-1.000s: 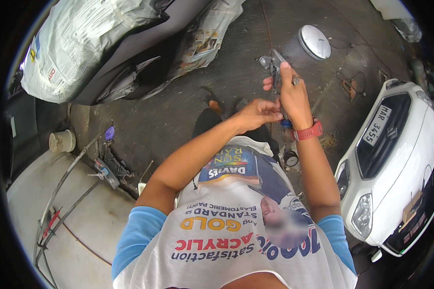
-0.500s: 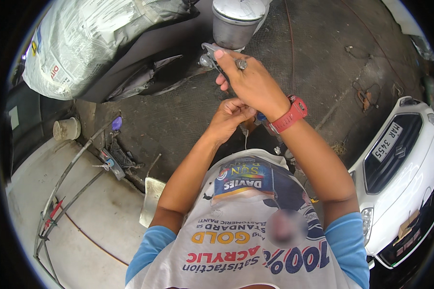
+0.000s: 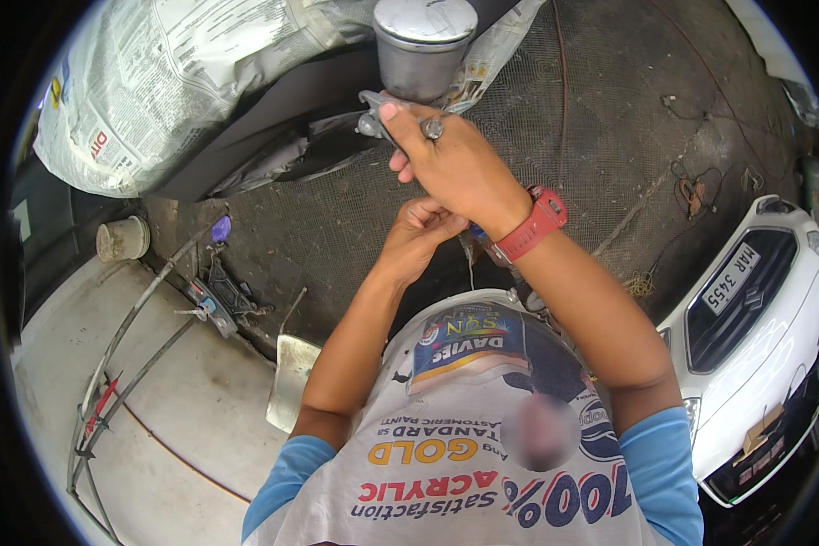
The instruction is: The person uses a spray gun to apply paint to a car bumper that is partially covered with newspaper. They repeatedly spray the surface, pause to adjust the spray gun, and touch the bumper to check the finish.
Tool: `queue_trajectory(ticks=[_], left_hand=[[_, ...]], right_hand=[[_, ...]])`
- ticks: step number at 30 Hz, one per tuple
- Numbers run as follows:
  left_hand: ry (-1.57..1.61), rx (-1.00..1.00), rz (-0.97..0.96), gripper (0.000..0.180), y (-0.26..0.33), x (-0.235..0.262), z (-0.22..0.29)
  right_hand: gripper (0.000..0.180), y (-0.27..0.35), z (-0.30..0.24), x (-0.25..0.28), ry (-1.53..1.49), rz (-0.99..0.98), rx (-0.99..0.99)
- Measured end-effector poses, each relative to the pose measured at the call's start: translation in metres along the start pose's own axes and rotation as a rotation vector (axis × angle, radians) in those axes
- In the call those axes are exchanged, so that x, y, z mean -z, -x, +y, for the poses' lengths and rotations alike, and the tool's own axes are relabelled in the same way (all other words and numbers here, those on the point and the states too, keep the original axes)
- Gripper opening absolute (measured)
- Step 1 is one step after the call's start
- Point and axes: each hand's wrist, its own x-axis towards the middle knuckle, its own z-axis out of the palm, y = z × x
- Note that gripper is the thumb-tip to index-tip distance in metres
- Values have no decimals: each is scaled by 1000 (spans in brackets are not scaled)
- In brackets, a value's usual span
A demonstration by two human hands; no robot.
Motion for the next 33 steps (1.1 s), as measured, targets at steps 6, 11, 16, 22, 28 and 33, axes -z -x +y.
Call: queue_trajectory(ticks=[6,11,16,22,28,33], left_hand=[[-16,40,31,20,1,13,4],[36,42,-52,23,-14,3,0],[76,102,-113,22,-32,-5,-25],[68,121,-91,19,-37,-5,-29],[66,98,-74,19,-27,6,-12],[105,59,-48,20,-22,11,-11]], right_hand=[[77,-6,-8,-9,-14,-23,3],[75,-12,10,5,-15,48,4],[73,-5,14,28,54,106,-137],[73,-5,9,30,68,99,-165],[75,-9,-2,15,30,66,-89],[77,-12,-6,9,49,32,-78]])
